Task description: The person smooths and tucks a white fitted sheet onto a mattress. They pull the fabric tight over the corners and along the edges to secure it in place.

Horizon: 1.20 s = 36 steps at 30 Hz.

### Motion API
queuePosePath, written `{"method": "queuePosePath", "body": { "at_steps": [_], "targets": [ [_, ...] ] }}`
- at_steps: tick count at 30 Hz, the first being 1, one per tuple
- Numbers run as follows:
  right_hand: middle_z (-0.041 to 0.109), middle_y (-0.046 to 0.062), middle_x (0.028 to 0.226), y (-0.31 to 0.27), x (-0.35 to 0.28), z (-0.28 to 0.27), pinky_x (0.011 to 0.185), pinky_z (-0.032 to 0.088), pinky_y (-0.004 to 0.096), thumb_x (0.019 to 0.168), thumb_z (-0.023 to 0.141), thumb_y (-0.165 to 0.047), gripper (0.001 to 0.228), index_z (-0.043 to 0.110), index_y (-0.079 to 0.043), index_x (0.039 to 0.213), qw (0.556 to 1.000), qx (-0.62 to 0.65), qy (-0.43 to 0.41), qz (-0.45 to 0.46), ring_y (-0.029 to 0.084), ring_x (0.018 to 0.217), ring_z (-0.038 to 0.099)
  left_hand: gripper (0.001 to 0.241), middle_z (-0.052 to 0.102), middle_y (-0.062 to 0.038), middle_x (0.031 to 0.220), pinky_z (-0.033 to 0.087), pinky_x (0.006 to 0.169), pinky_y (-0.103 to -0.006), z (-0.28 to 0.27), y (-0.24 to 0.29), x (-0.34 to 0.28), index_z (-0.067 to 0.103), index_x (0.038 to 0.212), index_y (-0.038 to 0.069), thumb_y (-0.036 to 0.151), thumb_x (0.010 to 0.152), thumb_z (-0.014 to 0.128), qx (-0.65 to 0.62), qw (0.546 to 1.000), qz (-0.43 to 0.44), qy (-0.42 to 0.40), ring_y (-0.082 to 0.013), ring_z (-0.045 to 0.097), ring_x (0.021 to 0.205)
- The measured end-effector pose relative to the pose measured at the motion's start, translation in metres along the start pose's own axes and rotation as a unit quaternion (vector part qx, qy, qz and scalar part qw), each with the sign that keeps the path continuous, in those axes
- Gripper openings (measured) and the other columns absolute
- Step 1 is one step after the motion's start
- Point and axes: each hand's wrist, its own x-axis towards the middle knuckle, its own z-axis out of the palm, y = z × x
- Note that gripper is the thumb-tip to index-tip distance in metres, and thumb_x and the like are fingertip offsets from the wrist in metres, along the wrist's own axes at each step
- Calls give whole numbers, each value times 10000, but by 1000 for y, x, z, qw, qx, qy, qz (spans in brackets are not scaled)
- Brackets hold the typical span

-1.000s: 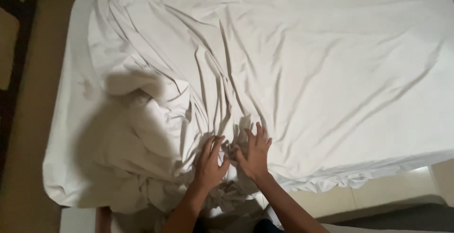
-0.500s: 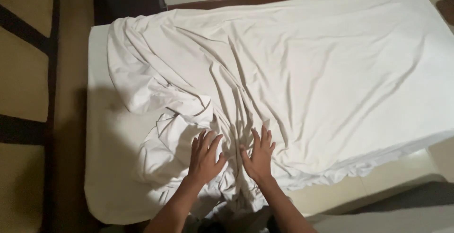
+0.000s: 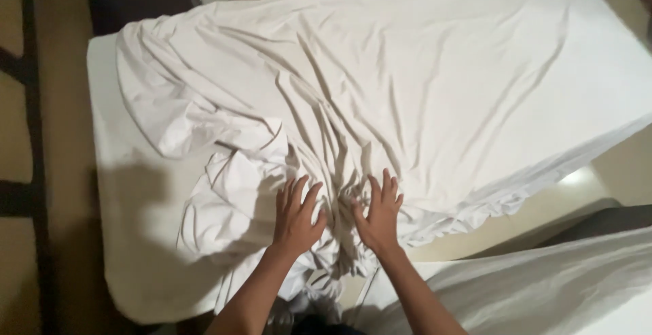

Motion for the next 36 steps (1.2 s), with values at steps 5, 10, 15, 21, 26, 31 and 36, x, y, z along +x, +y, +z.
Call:
{"method": "queuePosePath", "body": {
  "at_steps": [5, 10, 15, 21, 26, 31, 36],
  "targets": [
    [185, 234, 1683, 9, -34, 9, 1163, 121, 717, 914, 658, -387, 721, 409, -90, 1521, 1000, 12, 8, -10, 503, 1535, 161, 590, 480, -212, 1451, 331, 1099, -632, 2, 10, -29, 579, 1375, 85, 181, 808, 714, 2, 1000, -3, 13, -486, 415, 1349],
    [187, 241, 1673, 14, -67, 14, 1140, 133, 723, 916, 661, -399, 707, 418, -93, 1505, 999, 14, 18, -45, 511, 1518, 167, 572, 491, -189, 1454, 343, 1100, -618, 5, 17, -65, 597, 1363, 103, 182, 809, 716, 20, 999, 1, 47, -477, 409, 1365],
    [243, 239, 1656, 10, -104, -9, 1132, 187, 725, 924, 659, -435, 697, 439, -82, 1483, 997, 11, 50, -62, 513, 1501, 224, 574, 489, -179, 1451, 352, 1090, -612, -14, 43, -99, 588, 1349, 98, 194, 798, 718, 19, 999, 4, 46, -459, 392, 1380],
    [281, 237, 1627, 3, -144, -38, 1123, 193, 730, 924, 660, -446, 707, 447, -76, 1488, 994, 18, 74, -75, 503, 1492, 240, 584, 492, -207, 1436, 358, 1067, -616, -39, 69, -131, 605, 1346, 77, 199, 785, 715, 41, 993, 66, 87, -455, 408, 1359],
    [293, 246, 1630, -9, -175, -63, 1117, 211, 724, 927, 656, -445, 697, 453, -75, 1482, 989, 22, 106, -102, 486, 1499, 258, 529, 528, -194, 1438, 382, 1094, -565, -70, 92, -151, 623, 1338, 89, 189, 823, 690, 41, 989, 81, 114, -439, 446, 1356],
    [289, 259, 1634, -19, -201, -75, 1110, 200, 729, 932, 659, -435, 698, 452, -69, 1489, 985, 18, 114, -129, 496, 1487, 245, 526, 541, -202, 1402, 383, 1091, -555, -87, 97, -182, 615, 1344, 77, 208, 842, 696, 61, 987, 83, 124, -429, 452, 1348],
    [294, 265, 1629, -13, -219, -71, 1136, 220, 708, 942, 640, -431, 687, 447, -79, 1500, 979, 21, 123, -162, 490, 1513, 272, 509, 572, -197, 1359, 391, 1047, -544, -100, 105, -209, 632, 1325, 74, 195, 834, 693, 65, 988, 71, 117, -425, 472, 1302]
  ]
}}
